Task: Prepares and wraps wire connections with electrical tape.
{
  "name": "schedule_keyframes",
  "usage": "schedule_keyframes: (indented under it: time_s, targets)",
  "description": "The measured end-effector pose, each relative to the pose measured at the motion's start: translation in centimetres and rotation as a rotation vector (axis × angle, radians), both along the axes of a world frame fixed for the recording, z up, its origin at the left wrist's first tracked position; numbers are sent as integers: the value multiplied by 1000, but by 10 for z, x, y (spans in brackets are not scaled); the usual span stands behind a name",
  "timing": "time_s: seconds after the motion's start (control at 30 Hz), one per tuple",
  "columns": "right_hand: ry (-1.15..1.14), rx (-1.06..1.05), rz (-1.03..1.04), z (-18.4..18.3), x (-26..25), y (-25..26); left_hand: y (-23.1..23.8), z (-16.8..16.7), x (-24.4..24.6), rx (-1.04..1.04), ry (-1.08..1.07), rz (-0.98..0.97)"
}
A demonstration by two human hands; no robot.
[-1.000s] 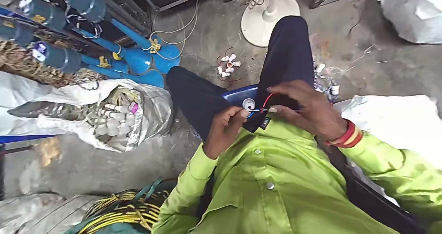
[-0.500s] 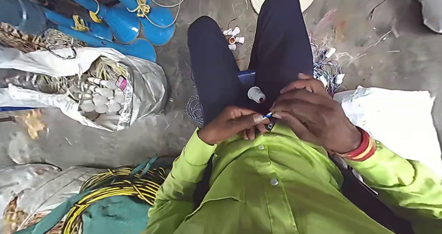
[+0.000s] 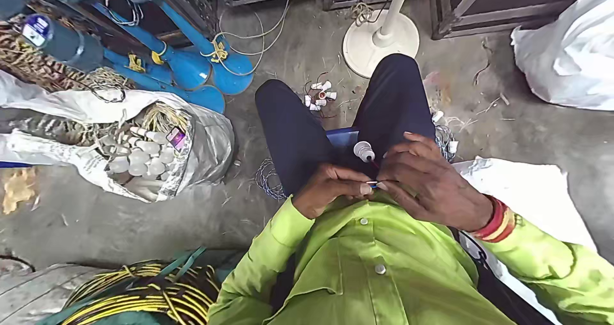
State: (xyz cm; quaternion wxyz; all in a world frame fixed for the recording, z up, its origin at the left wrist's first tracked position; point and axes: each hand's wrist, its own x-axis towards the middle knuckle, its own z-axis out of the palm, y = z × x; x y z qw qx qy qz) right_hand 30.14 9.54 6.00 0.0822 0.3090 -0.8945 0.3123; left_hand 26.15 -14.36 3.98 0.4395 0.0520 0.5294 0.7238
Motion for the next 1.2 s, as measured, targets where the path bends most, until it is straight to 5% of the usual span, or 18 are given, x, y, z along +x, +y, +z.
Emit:
schedule_keyframes:
  time_s: [0.4,0.73,0.97,1.07,1.2]
  targets:
    - [31,-68,-89,-23,6,-16,23,-20,9,-89,79,225]
    - [157,-105,-72,-14,-3,-15,-2,-8,0,168,55,7]
    - [-386,-316,-62,-16,-55,1,-7,-10,2,1,176,1]
    - [-334,14,-12,-44,-118,8,-11,-16,6,87,291,-78]
    - [-584,579,217,-83,-160,-32,-16,-17,1,190,348,-176]
